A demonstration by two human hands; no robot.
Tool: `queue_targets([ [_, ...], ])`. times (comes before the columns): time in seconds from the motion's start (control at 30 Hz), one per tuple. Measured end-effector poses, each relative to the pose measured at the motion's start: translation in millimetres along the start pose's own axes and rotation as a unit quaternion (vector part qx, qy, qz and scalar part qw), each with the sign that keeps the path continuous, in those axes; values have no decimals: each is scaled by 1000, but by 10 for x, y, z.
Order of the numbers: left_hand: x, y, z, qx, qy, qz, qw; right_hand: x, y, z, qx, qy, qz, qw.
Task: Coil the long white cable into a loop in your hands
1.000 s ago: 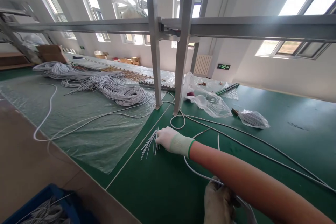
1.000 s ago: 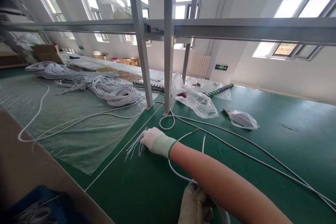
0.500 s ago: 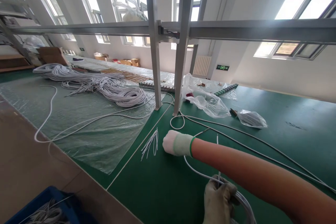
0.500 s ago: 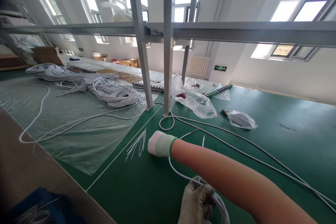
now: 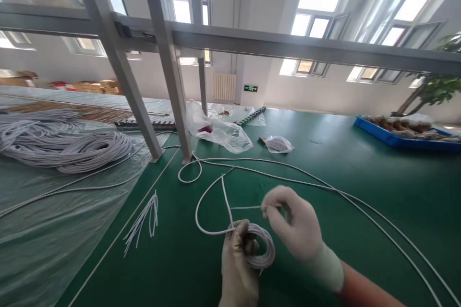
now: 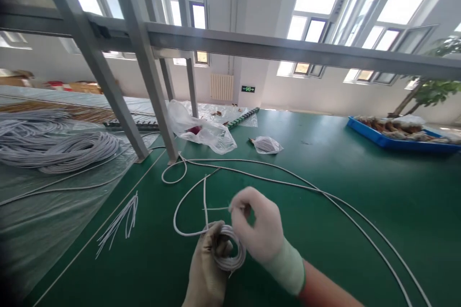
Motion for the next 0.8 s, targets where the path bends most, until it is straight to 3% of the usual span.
queue_targets([
  [0.1, -20, -10, 27, -15, -19, 18, 1000, -18, 277, -678, -71, 1, 6, 997],
  [0.23, -95, 21, 11, -55, -89, 104, 989, 52, 183, -1099, -90, 53, -98, 990],
  [0.4, -315, -161, -247, -51, -224, 242, 943, 116, -23, -1012, -30, 162, -218, 962],
  [0.53, -240, -282, -382, -49, -164, 231, 958, 106, -17, -983, -25, 193, -261, 945],
  [0.63, -158, -349, -417, -40, -117, 179, 976, 11, 42, -977, -54, 138, -249, 957],
  [0.7, -167, -383, -433, -35, -120, 178, 976, -63, 101, -978, -87, 95, -229, 965],
  [0.8, -181, -419, -442, -23, -116, 183, 976, -105, 129, -994, -110, 81, -228, 964],
])
Point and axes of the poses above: each hand's wrist, its own z-axis towards the middle knuckle, its own y-axis out of the back of the hand, x = y × z, the point moved 10 cm from there along z, towards the middle knuckle
